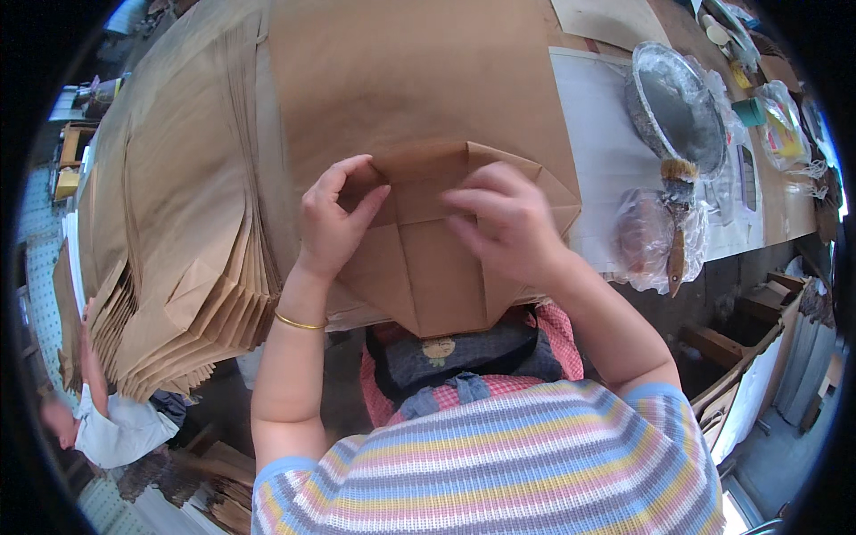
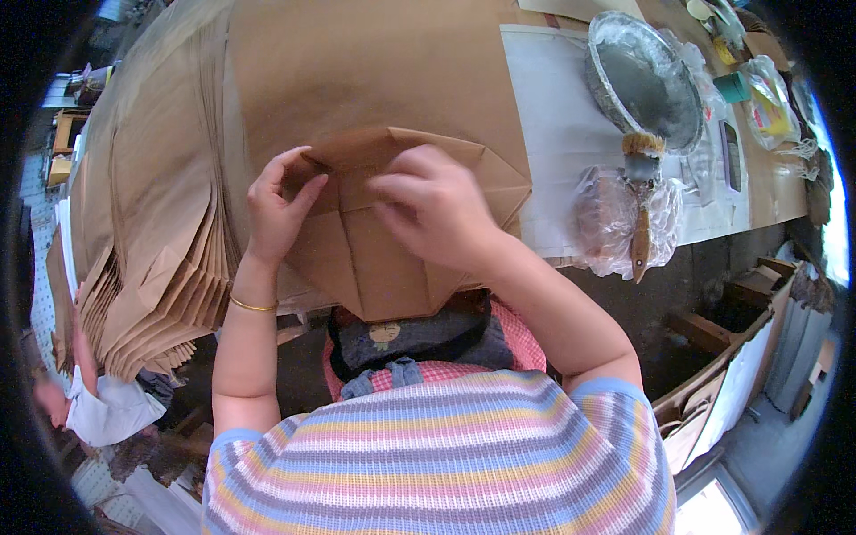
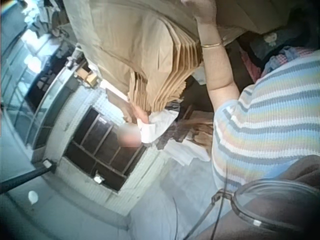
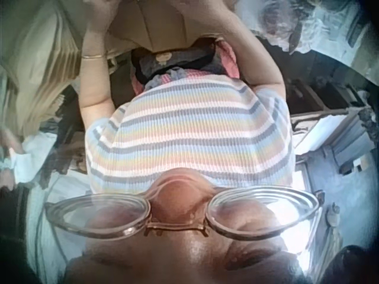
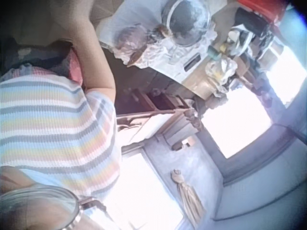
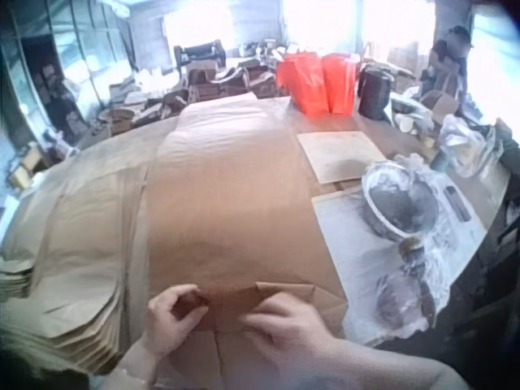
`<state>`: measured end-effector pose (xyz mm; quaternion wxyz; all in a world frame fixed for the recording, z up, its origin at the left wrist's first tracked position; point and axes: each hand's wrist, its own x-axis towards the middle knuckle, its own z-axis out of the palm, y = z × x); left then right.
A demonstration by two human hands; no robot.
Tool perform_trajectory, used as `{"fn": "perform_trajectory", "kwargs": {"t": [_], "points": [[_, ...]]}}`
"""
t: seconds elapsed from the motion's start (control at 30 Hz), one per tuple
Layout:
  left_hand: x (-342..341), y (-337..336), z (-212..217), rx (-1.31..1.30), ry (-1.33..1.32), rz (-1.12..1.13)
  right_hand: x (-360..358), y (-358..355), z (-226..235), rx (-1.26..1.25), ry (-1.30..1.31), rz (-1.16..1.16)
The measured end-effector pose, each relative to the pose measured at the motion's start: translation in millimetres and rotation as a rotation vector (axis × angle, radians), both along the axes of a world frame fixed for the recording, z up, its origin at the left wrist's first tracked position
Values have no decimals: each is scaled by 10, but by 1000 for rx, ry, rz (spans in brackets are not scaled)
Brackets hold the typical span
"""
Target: The person repeatedly folds the top flap of a brown paper bag, applies glue with a brush to the flap, and presses it down to seal. They then place the finished bag on a stack and repeat the process with a new bag from a pile.
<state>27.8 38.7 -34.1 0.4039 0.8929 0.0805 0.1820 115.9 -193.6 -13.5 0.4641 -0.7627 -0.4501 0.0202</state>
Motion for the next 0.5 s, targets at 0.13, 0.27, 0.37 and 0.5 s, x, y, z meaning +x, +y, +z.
{"fn": "perform_trajectory", "kwargs": {"t": [0.13, 0.27, 0.37, 0.5], "points": [[17, -13, -6, 84, -69, -31, -62, 609, -142, -53, 68, -83], [85, -119, -135, 294, -111, 81, -31, 699, -86, -95, 27, -199], [118, -129, -178, 192, -84, 116, -48, 555, -103, -127, 20, -230], [43, -68, -84, 104, -95, 34, -25, 478, -113, -157, 85, -169]]}}
